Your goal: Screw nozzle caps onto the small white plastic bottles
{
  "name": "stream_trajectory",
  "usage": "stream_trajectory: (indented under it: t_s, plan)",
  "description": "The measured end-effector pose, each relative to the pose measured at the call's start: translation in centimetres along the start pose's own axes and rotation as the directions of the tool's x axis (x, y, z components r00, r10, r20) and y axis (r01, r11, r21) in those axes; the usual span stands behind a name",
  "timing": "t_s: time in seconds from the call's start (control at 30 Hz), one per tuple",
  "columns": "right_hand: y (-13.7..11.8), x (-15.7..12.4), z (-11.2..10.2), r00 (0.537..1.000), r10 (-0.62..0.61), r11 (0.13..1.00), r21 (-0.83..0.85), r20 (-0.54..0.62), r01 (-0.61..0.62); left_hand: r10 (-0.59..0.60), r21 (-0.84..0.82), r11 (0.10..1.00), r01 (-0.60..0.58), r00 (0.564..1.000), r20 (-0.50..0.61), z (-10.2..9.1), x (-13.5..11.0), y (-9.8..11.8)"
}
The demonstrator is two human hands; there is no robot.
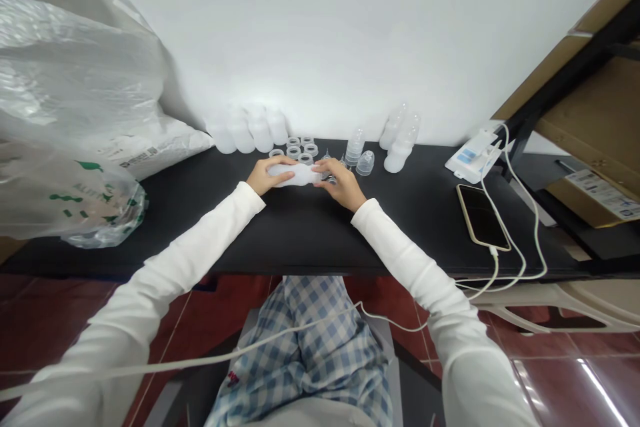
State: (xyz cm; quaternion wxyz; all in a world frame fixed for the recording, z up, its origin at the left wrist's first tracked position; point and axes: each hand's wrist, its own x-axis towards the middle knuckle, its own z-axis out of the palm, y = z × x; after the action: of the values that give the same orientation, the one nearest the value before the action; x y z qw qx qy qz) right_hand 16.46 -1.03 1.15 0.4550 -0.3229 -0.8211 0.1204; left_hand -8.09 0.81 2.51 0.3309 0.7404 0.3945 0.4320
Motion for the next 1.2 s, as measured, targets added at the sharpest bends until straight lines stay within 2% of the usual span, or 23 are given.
stream_trajectory:
  t_s: [0.07,0.13,0.2,0.37,0.5,0.57,0.63,0.7,0.83,0.9,0.97,1.03,1.2]
  plan:
    - [0.1,-0.1,0.0,0.998,-0.062,0.997,-0.053,0.011,0.063,-0.151,-0.158,0.974,0.164,0.984,0.093,0.3,0.2,-0.1]
    - [0.1,-0.1,-0.2,0.993,-0.112,0.988,-0.101,0.032,0.115,-0.285,-0.266,0.903,0.336,0.934,0.214,0.5,0.3,-0.1]
    - [0.2,-0.1,-0.4,0.985,-0.157,0.977,-0.132,0.068,0.165,-0.371,-0.311,0.836,0.453,0.883,0.287,0.5,0.4,-0.1]
    - [0.4,0.0,-0.8,0.975,-0.169,0.954,-0.224,0.145,0.199,-0.511,-0.324,0.738,0.591,0.804,0.303,0.3,0.7,0.0]
    - [0.3,0.1,-1.0,0.962,-0.208,0.939,-0.239,0.178,0.247,-0.553,-0.312,0.648,0.695,0.711,0.435,0.0,1.1,-0.4]
    - [0.2,0.2,-1.1,0.959,-0.215,0.941,-0.224,0.185,0.254,-0.549,-0.300,0.632,0.715,0.686,0.477,-0.1,1.2,-0.6]
    - [0.1,0.2,-1.1,0.963,-0.200,0.949,-0.210,0.179,0.236,-0.529,-0.301,0.656,0.692,0.706,0.471,-0.1,1.2,-0.7]
    - [0.2,0.1,-1.0,0.971,-0.172,0.961,-0.188,0.164,0.201,-0.477,-0.306,0.726,0.616,0.771,0.421,0.2,0.9,-0.6]
    - [0.9,0.0,-0.7,0.997,-0.030,0.974,-0.223,0.072,0.046,-0.287,-0.209,0.918,0.337,0.929,0.235,1.0,0.3,-0.2]
    - [1.3,0.0,-0.7,0.999,0.040,0.950,-0.310,0.017,-0.033,-0.144,-0.082,0.984,0.156,0.981,0.131,1.4,0.0,0.0]
    - [1.5,0.2,-0.8,0.998,0.058,0.920,-0.388,-0.009,-0.057,0.001,0.041,0.999,-0.004,0.997,0.077,1.5,-0.2,0.2]
    - [1.2,0.3,-1.2,0.999,0.031,0.902,-0.430,-0.005,-0.030,0.079,0.113,0.990,-0.084,0.995,0.054,1.5,-0.4,0.3]
    - [0.2,0.5,-1.9,0.993,-0.078,0.909,-0.403,0.092,0.109,0.064,0.083,0.995,-0.063,0.998,0.000,1.1,-0.2,0.0]
